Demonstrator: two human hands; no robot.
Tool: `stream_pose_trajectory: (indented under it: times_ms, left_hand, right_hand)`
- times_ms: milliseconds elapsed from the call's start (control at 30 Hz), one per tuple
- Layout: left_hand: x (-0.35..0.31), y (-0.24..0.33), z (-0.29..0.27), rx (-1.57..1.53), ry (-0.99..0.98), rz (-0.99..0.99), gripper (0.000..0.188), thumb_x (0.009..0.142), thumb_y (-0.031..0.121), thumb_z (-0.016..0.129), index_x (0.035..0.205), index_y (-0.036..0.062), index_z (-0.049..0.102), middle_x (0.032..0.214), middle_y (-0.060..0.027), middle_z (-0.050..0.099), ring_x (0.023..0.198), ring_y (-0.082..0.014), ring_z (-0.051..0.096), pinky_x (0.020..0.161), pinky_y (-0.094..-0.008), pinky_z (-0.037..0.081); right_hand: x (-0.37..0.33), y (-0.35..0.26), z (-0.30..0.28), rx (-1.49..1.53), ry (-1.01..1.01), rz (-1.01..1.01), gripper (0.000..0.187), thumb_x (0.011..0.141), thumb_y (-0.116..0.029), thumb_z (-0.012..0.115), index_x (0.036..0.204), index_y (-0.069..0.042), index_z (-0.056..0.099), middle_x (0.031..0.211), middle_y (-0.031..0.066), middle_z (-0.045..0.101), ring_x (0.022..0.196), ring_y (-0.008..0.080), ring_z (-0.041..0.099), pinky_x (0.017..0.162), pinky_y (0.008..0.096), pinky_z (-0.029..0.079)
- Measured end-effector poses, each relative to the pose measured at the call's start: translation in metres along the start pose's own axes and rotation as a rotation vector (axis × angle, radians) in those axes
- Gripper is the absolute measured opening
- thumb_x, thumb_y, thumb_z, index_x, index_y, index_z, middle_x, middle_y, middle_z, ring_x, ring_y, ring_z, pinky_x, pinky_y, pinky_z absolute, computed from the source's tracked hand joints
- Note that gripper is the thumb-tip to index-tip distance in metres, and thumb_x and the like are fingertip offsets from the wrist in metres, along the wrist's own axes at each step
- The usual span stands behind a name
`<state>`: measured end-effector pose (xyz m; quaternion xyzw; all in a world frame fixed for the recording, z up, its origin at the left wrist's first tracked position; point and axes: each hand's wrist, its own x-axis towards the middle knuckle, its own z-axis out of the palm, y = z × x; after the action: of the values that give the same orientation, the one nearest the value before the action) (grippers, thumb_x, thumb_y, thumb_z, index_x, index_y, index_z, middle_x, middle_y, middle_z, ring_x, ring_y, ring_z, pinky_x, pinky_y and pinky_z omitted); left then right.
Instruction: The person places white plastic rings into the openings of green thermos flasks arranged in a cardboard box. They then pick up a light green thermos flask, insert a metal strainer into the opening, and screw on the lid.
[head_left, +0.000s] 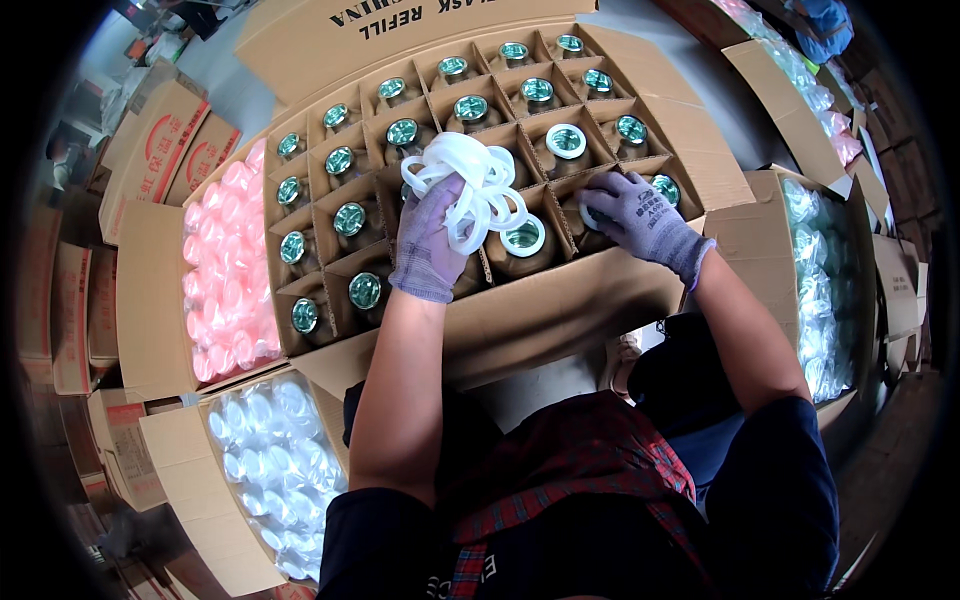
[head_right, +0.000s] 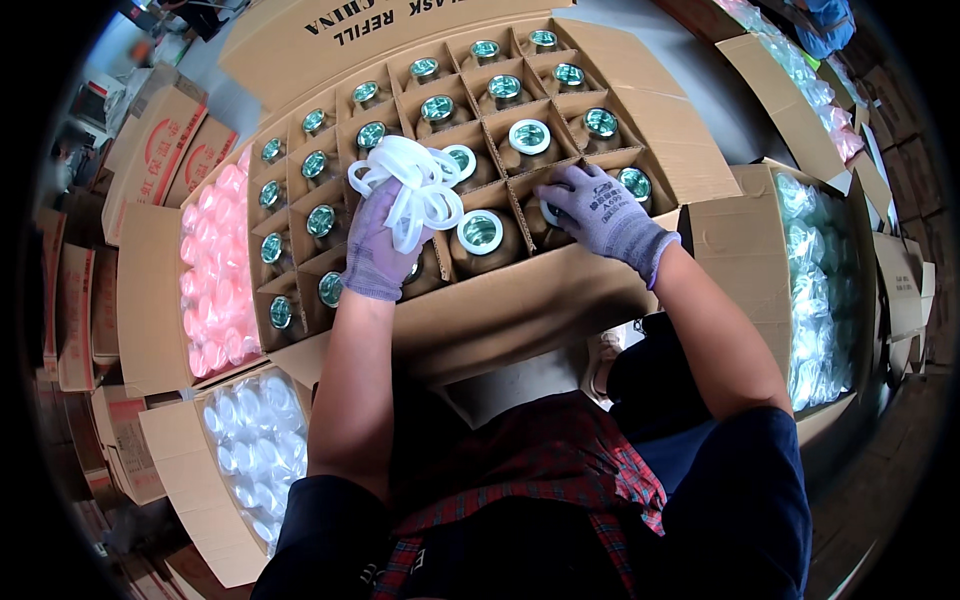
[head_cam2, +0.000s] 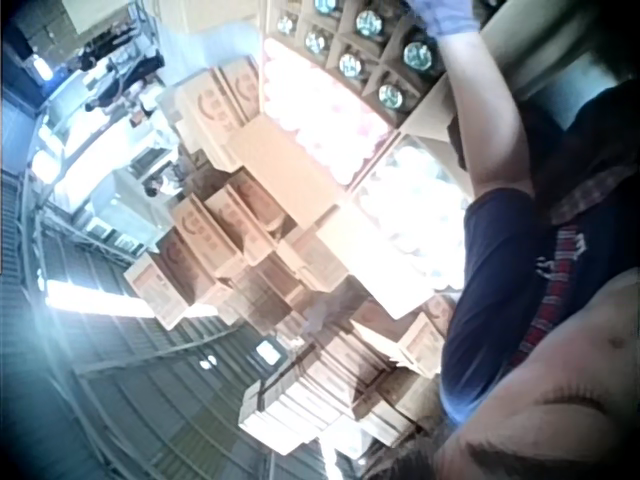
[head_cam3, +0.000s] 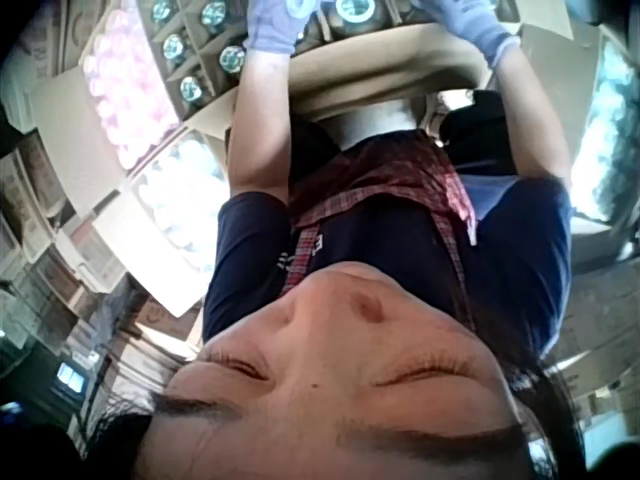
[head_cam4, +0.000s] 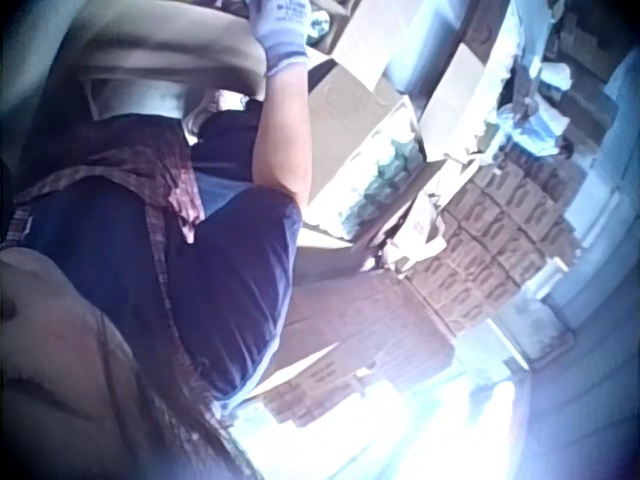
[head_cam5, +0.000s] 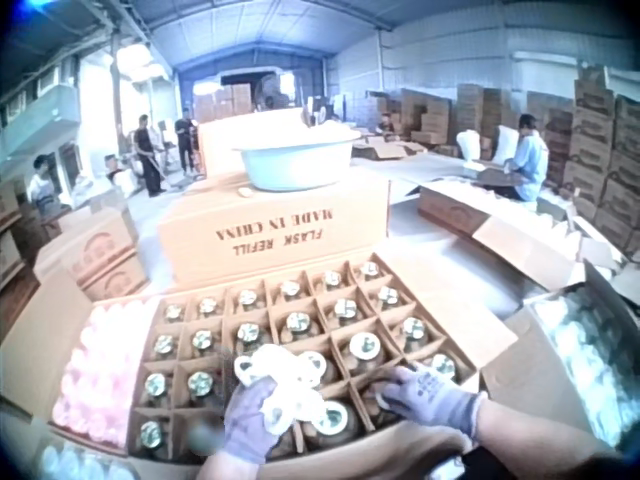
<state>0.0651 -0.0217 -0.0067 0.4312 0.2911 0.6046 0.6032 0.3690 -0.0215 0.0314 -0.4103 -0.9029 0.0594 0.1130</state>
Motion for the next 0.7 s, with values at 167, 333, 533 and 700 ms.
stream_pose_trajectory:
  times_ms: [167, 333, 533, 700]
  left_hand:
    - [-0.013, -0.006, 0.016, -0.073, -0.161, -0.147, 0.051, 0.084, 0.003, 0.066, 0.133, 0.0035, 0.051, 0.129, -0.0130, 0.059, 0.115, -0.0270, 0.061, 0.098, -0.0390, 0.051]
    - [-0.002, 0.005, 0.045, -0.377, -0.183, -0.450, 0.046, 0.099, 0.028, 0.055, 0.138, 0.0057, 0.045, 0.138, -0.0242, 0.051, 0.113, -0.0351, 0.061, 0.083, -0.0394, 0.059]
    - [-0.009, 0.003, 0.042, 0.202, -0.201, -0.159, 0.042, 0.094, 0.021, 0.060, 0.133, 0.0060, 0.051, 0.131, -0.0169, 0.058, 0.110, -0.0295, 0.063, 0.089, -0.0436, 0.056]
    - [-0.005, -0.014, 0.025, -0.406, -0.158, -0.416, 0.044, 0.095, 0.021, 0.059, 0.136, 0.0083, 0.049, 0.132, -0.0154, 0.058, 0.112, -0.0284, 0.061, 0.091, -0.0443, 0.054]
  right_hand:
    - [0.005, 0.004, -0.009, 0.221, 0.079, 0.194, 0.043, 0.085, -0.025, 0.069, 0.122, -0.005, 0.062, 0.118, 0.0184, 0.060, 0.108, 0.0353, 0.058, 0.097, 0.0433, 0.047]
    - [0.018, -0.031, -0.020, 1.341, 0.010, 0.299, 0.047, 0.096, -0.025, 0.062, 0.135, 0.001, 0.053, 0.130, 0.0092, 0.059, 0.118, 0.0158, 0.055, 0.099, 0.0301, 0.046]
    - [0.031, -0.026, -0.028, 1.146, 0.184, 0.177, 0.031, 0.095, -0.018, 0.062, 0.120, 0.000, 0.064, 0.119, 0.0096, 0.063, 0.111, 0.0168, 0.059, 0.098, 0.0320, 0.046]
    - [0.022, -0.036, -0.023, 0.858, 0.355, 0.168, 0.016, 0.088, -0.017, 0.070, 0.097, -0.003, 0.067, 0.091, 0.0082, 0.068, 0.089, 0.0202, 0.065, 0.081, 0.0331, 0.053]
